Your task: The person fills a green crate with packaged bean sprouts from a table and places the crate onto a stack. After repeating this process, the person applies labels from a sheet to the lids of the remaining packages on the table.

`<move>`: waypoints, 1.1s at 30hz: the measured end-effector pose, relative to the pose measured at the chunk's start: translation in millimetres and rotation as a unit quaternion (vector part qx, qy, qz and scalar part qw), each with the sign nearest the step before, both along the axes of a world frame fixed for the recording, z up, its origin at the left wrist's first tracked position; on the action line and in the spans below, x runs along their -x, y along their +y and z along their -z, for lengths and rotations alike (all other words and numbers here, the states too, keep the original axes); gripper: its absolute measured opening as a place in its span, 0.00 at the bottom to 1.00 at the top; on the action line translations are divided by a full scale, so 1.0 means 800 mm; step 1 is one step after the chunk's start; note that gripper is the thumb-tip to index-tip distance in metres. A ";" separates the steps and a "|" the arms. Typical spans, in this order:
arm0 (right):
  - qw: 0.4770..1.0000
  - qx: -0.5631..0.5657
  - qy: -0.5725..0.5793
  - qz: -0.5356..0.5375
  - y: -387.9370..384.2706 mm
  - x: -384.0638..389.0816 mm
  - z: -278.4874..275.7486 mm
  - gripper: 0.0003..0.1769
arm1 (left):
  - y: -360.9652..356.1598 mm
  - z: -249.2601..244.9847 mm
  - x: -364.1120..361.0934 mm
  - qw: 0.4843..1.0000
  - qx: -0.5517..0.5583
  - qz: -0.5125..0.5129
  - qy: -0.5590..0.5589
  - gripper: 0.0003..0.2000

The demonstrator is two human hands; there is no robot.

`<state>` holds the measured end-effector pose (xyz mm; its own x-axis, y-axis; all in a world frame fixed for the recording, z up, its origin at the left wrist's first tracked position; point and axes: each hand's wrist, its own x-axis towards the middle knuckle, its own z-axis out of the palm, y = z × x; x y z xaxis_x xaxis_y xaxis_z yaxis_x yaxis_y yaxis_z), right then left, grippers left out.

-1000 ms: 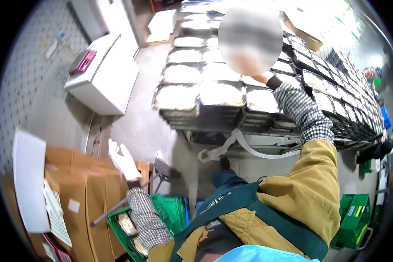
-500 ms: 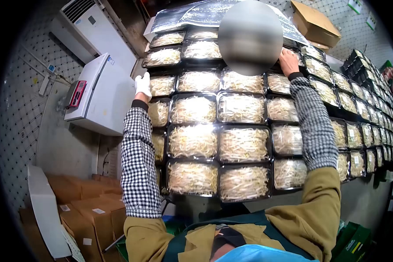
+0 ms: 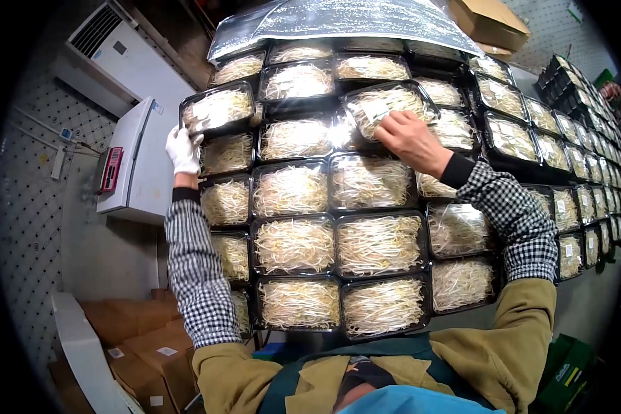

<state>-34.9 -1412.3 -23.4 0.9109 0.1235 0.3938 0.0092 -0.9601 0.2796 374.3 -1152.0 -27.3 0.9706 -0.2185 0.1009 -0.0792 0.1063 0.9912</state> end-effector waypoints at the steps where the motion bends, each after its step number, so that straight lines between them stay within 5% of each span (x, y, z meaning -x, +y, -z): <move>1: 1.000 -0.016 -0.001 -0.010 0.001 -0.002 0.004 0.08 | 0.015 -0.007 0.015 1.000 0.006 0.022 -0.007 0.12; 4: 0.991 -0.129 0.023 -0.039 -0.016 -0.005 0.001 0.11 | 0.020 -0.014 0.072 0.999 0.015 0.039 -0.025 0.12; 6: 0.979 -0.194 -0.066 -0.014 -0.038 -0.012 -0.028 0.13 | -0.001 0.011 0.098 0.995 0.014 0.098 -0.018 0.11; 9: 0.941 -0.255 -0.145 0.168 -0.112 -0.069 -0.024 0.16 | -0.045 0.017 0.162 0.985 -0.005 0.167 0.052 0.05; 10: 0.917 -0.301 -0.106 0.239 -0.129 -0.094 -0.024 0.19 | -0.061 0.010 0.190 0.989 0.013 0.123 0.086 0.03; 13: 0.889 -0.310 -0.011 0.338 -0.146 -0.145 -0.008 0.27 | -0.063 0.027 0.158 0.961 -0.074 0.214 0.157 0.06; 16: 0.882 -0.283 0.018 0.377 -0.140 -0.159 0.001 0.35 | -0.075 -0.001 0.135 0.907 -0.397 0.139 -0.017 0.12; 17: 0.879 -0.289 0.031 0.379 -0.135 -0.155 -0.007 0.36 | -0.084 0.011 0.107 0.854 -0.478 0.087 -0.187 0.24; 20: 0.874 -0.309 0.035 0.374 -0.142 -0.149 -0.003 0.38 | -0.136 0.005 0.090 0.811 -0.514 0.064 -0.273 0.29; 26: 0.845 -0.252 -0.082 0.465 -0.168 -0.075 0.013 0.37 | -0.195 0.040 0.054 0.785 -0.568 0.095 -0.230 0.27; 29: 0.807 -0.463 -0.002 0.367 -0.198 -0.075 0.044 0.34 | -0.210 0.068 0.019 0.767 -0.565 0.082 -0.292 0.20; 30: 0.829 -0.436 -0.014 0.349 -0.210 -0.076 0.058 0.32 | -0.204 0.085 0.005 0.763 -0.547 0.081 -0.335 0.17; 31: 0.854 -0.401 -0.026 0.331 -0.238 -0.083 0.084 0.22 | -0.181 0.040 0.051 0.568 -0.613 0.119 -0.536 0.15; 32: 0.970 -0.005 0.091 0.226 -0.250 -0.081 0.088 0.12 | -0.170 0.009 0.075 0.666 -0.585 0.112 -0.450 0.15; 33: 0.973 0.070 0.105 0.195 -0.232 -0.068 0.063 0.08 | -0.159 -0.024 0.100 0.763 -0.529 0.094 -0.359 0.15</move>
